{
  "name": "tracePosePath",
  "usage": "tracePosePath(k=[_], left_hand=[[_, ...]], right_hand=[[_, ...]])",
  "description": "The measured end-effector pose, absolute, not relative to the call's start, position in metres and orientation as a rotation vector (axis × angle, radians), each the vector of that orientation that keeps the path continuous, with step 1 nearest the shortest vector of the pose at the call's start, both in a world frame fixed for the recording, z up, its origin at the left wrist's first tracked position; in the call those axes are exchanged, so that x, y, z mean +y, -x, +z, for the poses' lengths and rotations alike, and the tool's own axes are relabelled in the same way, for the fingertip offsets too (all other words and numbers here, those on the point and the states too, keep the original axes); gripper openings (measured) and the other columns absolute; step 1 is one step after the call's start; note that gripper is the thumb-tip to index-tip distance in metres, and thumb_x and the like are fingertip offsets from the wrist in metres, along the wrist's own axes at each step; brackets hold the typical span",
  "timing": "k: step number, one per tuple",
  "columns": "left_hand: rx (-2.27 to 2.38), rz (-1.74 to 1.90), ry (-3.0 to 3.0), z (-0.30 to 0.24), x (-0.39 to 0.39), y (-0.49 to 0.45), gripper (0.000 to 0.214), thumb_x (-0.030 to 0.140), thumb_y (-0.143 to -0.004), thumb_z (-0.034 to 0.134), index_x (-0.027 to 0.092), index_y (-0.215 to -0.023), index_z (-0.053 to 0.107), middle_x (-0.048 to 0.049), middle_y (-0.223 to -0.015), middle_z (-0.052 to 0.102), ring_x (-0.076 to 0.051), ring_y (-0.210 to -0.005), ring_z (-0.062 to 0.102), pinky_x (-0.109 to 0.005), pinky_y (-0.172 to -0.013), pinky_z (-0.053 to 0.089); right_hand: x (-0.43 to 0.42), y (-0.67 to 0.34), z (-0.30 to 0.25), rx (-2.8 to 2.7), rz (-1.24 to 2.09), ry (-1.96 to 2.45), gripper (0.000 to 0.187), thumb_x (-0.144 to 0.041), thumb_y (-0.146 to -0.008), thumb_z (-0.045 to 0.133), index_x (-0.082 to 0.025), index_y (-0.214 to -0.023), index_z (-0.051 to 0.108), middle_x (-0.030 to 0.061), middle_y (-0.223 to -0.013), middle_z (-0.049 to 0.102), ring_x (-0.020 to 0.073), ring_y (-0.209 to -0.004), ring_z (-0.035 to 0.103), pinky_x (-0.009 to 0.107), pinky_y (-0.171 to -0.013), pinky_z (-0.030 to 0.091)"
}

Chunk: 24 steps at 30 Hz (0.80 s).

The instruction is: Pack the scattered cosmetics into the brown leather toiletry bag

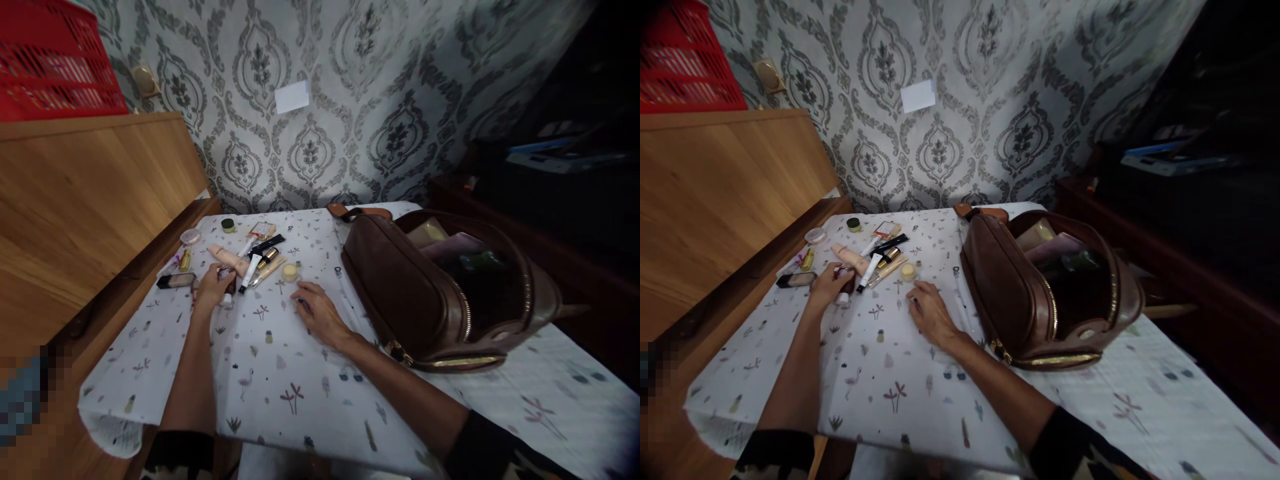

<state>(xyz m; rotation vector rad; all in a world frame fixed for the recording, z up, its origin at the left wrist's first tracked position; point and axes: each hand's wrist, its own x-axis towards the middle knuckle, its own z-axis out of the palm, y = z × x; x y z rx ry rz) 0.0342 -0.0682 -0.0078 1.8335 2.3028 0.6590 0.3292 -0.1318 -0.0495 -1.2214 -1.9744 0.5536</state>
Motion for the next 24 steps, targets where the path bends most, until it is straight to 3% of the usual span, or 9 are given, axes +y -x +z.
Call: tracePosePath(k=[4, 10, 14, 20, 24], left_hand=[[2.334, 0.558, -1.838, -0.007, -0.070, -0.037, 0.059, 0.055, -0.086, 0.059, 0.018, -0.133, 0.056, -0.0116, -0.114, 0.072, -0.027, -0.106, 0.067, -0.033, -0.084, 0.050], [2.420, 0.426, -1.858, 0.001, -0.077, -0.043, 0.048, 0.065, -0.087, 0.051, 0.023, -0.106, 0.065, -0.0104, -0.106, 0.071, -0.029, -0.101, 0.067, -0.035, -0.080, 0.048], [2.488, 0.371, -1.871, 0.006, -0.082, -0.047, 0.046, 0.064, -0.092, 0.043, 0.023, -0.088, 0.064, -0.0119, -0.101, 0.071, -0.031, -0.100, 0.066, -0.037, -0.081, 0.048], [2.514, 0.343, -1.922, 0.008, -0.085, -0.053, 0.044, 0.059, -0.096, 0.042, 0.022, -0.089, 0.064, -0.0124, -0.106, 0.071, -0.030, -0.101, 0.067, -0.037, -0.080, 0.049], [2.548, 0.363, -1.975, 0.012, -0.088, -0.061, 0.042, 0.051, -0.100, 0.038, 0.020, -0.100, 0.065, -0.0146, -0.108, 0.070, -0.032, -0.103, 0.066, -0.039, -0.083, 0.049]], right_hand=[[-0.133, -0.329, -0.047, -1.971, 0.572, 1.222, 0.028, -0.011, -0.087, 0.053, -0.015, -0.105, 0.074, 0.0164, -0.134, 0.061, 0.0273, -0.127, 0.056, 0.044, -0.105, 0.048], [-0.135, -0.329, -0.045, -1.952, 0.578, 1.220, 0.026, -0.011, -0.087, 0.054, -0.016, -0.104, 0.074, 0.0157, -0.133, 0.062, 0.0268, -0.127, 0.056, 0.043, -0.105, 0.049], [-0.135, -0.328, -0.046, -1.960, 0.561, 1.222, 0.027, -0.011, -0.087, 0.052, -0.016, -0.103, 0.074, 0.0158, -0.133, 0.062, 0.0272, -0.127, 0.056, 0.045, -0.107, 0.047], [-0.131, -0.328, -0.051, -1.957, 0.542, 1.208, 0.025, -0.011, -0.086, 0.055, -0.017, -0.102, 0.074, 0.0149, -0.131, 0.063, 0.0273, -0.127, 0.056, 0.046, -0.107, 0.047], [-0.132, -0.327, -0.050, -1.971, 0.546, 1.223, 0.026, -0.011, -0.086, 0.054, -0.015, -0.102, 0.074, 0.0165, -0.132, 0.062, 0.0282, -0.128, 0.055, 0.047, -0.109, 0.045]])
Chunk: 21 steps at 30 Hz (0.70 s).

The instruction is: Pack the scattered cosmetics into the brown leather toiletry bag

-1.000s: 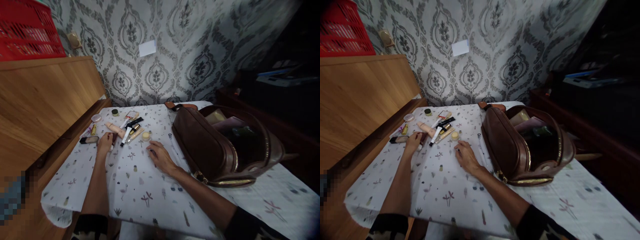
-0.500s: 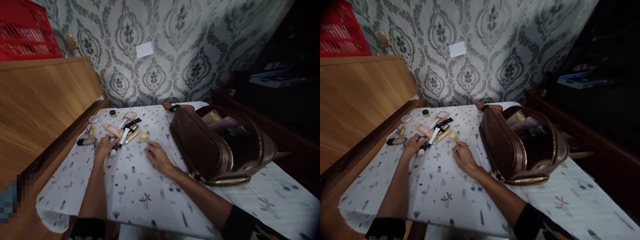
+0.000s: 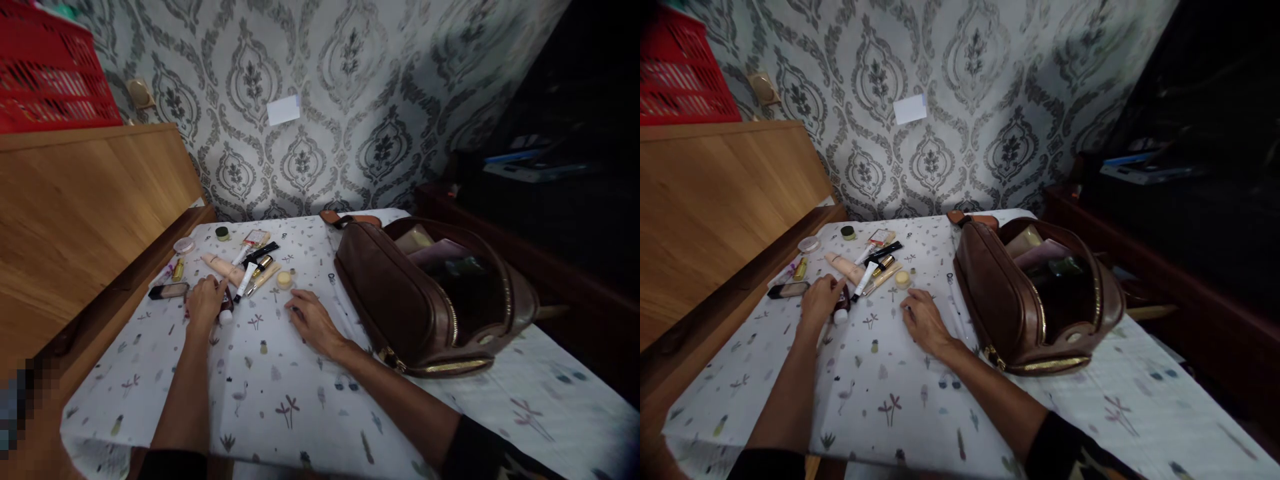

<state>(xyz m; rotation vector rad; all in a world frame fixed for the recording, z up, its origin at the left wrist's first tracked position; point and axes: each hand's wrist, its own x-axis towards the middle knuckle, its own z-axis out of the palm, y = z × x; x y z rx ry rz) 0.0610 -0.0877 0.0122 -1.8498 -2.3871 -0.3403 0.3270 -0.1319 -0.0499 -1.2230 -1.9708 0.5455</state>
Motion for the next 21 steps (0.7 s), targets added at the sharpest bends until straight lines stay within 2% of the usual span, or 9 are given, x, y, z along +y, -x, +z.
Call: tracePosePath(k=[6, 13, 21], left_hand=[[-2.239, -0.363, 1.932, 0.021, -0.074, -0.081, 0.038, 0.039, -0.100, 0.038, 0.018, -0.118, 0.063, -0.0169, -0.124, 0.065, -0.033, -0.116, 0.060, -0.042, -0.093, 0.048], [-2.113, -0.334, 2.070, 0.029, -0.014, -0.107, 0.043, 0.041, -0.098, 0.043, 0.017, -0.132, 0.057, -0.0179, -0.131, 0.062, -0.034, -0.125, 0.054, -0.044, -0.104, 0.044], [-2.213, -0.287, 2.095, 0.023, 0.044, -0.131, 0.050, 0.047, -0.097, 0.042, 0.014, -0.132, 0.054, -0.0250, -0.135, 0.060, -0.039, -0.133, 0.052, -0.049, -0.101, 0.046]], right_hand=[[-0.134, -0.327, -0.046, -1.979, 0.566, 1.239, 0.025, -0.010, -0.087, 0.055, -0.014, -0.104, 0.073, 0.0172, -0.134, 0.061, 0.0281, -0.129, 0.054, 0.047, -0.110, 0.044], [-0.135, -0.328, -0.045, -1.971, 0.565, 1.206, 0.024, -0.008, -0.087, 0.056, -0.015, -0.103, 0.073, 0.0163, -0.132, 0.062, 0.0272, -0.128, 0.054, 0.045, -0.109, 0.044], [-0.136, -0.323, -0.048, -1.942, 0.535, 1.196, 0.020, -0.008, -0.085, 0.060, -0.015, -0.099, 0.072, 0.0146, -0.127, 0.064, 0.0255, -0.124, 0.056, 0.043, -0.108, 0.044]])
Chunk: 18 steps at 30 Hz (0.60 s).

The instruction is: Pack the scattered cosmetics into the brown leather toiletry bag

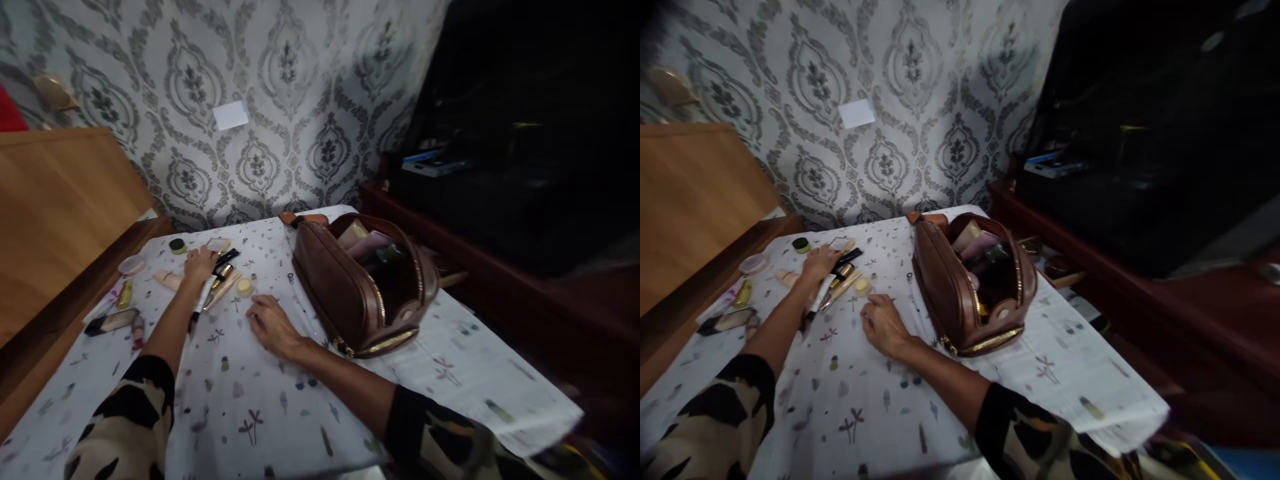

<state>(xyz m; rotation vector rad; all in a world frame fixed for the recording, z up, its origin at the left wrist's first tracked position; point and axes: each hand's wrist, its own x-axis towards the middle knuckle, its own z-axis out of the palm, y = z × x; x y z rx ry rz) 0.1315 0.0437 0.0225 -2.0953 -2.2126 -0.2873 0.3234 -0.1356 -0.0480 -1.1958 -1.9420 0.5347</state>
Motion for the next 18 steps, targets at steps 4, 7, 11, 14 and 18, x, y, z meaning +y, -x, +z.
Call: tracePosePath(k=[4, 7, 11, 14, 18], left_hand=[[-2.292, -0.258, 2.085, 0.017, 0.069, -0.136, 0.056, 0.052, -0.095, 0.040, 0.012, -0.131, 0.054, -0.0296, -0.130, 0.062, -0.043, -0.129, 0.056, -0.052, -0.096, 0.047], [-2.323, -0.219, 2.100, 0.015, 0.084, -0.137, 0.062, 0.056, -0.092, 0.040, 0.008, -0.130, 0.055, -0.0314, -0.130, 0.063, -0.044, -0.126, 0.058, -0.051, -0.093, 0.049], [-2.355, -0.159, 2.122, 0.019, 0.102, -0.136, 0.066, 0.058, -0.087, 0.044, 0.004, -0.123, 0.059, -0.0326, -0.126, 0.064, -0.043, -0.118, 0.064, -0.044, -0.084, 0.053], [-2.372, -0.118, 2.142, 0.024, 0.112, -0.135, 0.057, 0.057, -0.080, 0.053, 0.009, -0.109, 0.065, -0.0275, -0.112, 0.071, -0.040, -0.107, 0.069, -0.039, -0.075, 0.054], [-2.351, -0.143, 2.168, 0.029, 0.120, -0.137, 0.046, 0.052, -0.075, 0.061, 0.013, -0.098, 0.065, -0.0234, -0.104, 0.073, -0.040, -0.102, 0.069, -0.038, -0.073, 0.053]], right_hand=[[-0.136, -0.322, -0.047, -1.956, 0.521, 1.217, 0.018, -0.008, -0.084, 0.060, -0.015, -0.096, 0.073, 0.0143, -0.127, 0.064, 0.0255, -0.124, 0.055, 0.040, -0.107, 0.045], [-0.137, -0.322, -0.044, -1.984, 0.497, 1.226, 0.019, -0.008, -0.084, 0.061, -0.015, -0.098, 0.072, 0.0141, -0.125, 0.064, 0.0255, -0.124, 0.055, 0.039, -0.107, 0.044], [-0.138, -0.323, -0.041, -2.026, 0.472, 1.242, 0.015, -0.011, -0.086, 0.062, -0.015, -0.097, 0.072, 0.0128, -0.120, 0.065, 0.0251, -0.121, 0.055, 0.038, -0.107, 0.043], [-0.138, -0.323, -0.039, -2.033, 0.458, 1.237, 0.013, -0.012, -0.087, 0.062, -0.014, -0.096, 0.071, 0.0132, -0.119, 0.065, 0.0253, -0.120, 0.055, 0.038, -0.107, 0.044], [-0.138, -0.323, -0.036, -2.062, 0.439, 1.252, 0.011, -0.013, -0.088, 0.062, -0.015, -0.094, 0.072, 0.0120, -0.114, 0.066, 0.0248, -0.117, 0.056, 0.038, -0.107, 0.043]])
